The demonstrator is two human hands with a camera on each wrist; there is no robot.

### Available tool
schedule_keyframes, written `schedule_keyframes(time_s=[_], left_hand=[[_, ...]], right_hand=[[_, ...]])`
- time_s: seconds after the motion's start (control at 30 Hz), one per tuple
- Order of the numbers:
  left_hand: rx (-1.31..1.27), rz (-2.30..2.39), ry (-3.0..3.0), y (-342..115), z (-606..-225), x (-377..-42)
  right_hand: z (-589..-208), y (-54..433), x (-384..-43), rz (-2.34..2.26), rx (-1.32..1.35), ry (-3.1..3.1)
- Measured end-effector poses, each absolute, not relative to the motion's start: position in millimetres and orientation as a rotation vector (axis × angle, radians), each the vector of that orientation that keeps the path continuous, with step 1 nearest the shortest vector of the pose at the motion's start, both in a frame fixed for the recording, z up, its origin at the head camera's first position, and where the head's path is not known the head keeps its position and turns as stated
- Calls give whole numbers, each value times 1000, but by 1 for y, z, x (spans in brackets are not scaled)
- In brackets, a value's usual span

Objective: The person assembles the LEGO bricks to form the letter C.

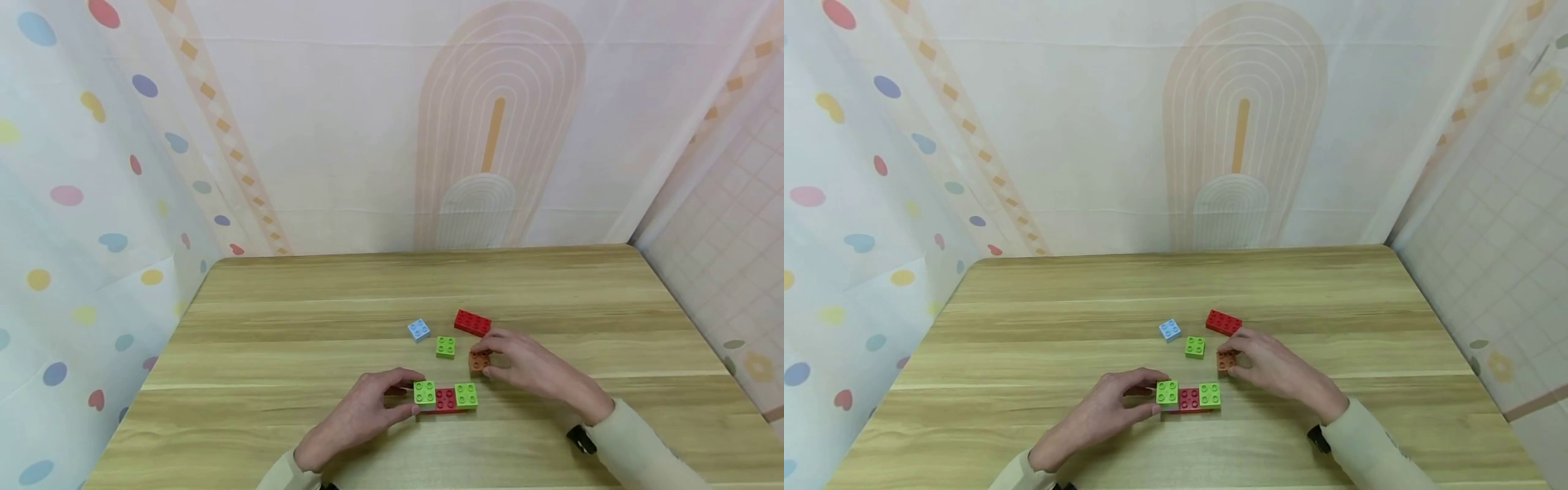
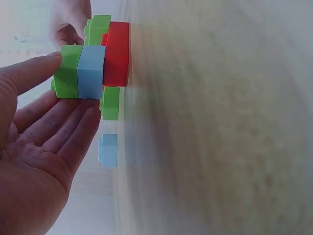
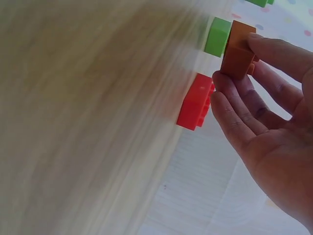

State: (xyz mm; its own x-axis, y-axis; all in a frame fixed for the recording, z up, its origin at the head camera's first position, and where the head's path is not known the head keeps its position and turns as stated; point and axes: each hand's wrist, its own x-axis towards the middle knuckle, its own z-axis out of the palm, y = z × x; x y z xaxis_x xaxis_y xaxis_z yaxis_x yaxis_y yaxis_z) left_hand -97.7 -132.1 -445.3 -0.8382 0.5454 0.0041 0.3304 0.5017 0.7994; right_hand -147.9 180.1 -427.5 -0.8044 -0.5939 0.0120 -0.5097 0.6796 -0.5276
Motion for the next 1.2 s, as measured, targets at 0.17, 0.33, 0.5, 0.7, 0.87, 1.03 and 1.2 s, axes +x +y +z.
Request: schedule_keyframes(time_s=[0.17,0.33,0.5,0.7,0.87,1.03,1.2], left_hand=[[734,1241,2501,-132,-445,-97],[705,1248,2487,-132,-445,-97],[711,1259,2487,-132,-446,-98],[730,1261,2497,-132,-446,-98],[701,1263,2485,-131,-446,-97],[703,1261,2492,-131,-446,-97],[726,1266,2498,-131,-446,-97]], right_hand=[[-426,180,-144,-819,-902,2751],[-423,178,-139,-874,-883,2767],[-421,177,-136,-918,-881,2781],[-419,177,-134,-949,-902,2790],[-419,175,-131,-985,-910,2801],[-417,172,-128,-1029,-924,2818],[-414,169,-125,-1069,-929,2825]])
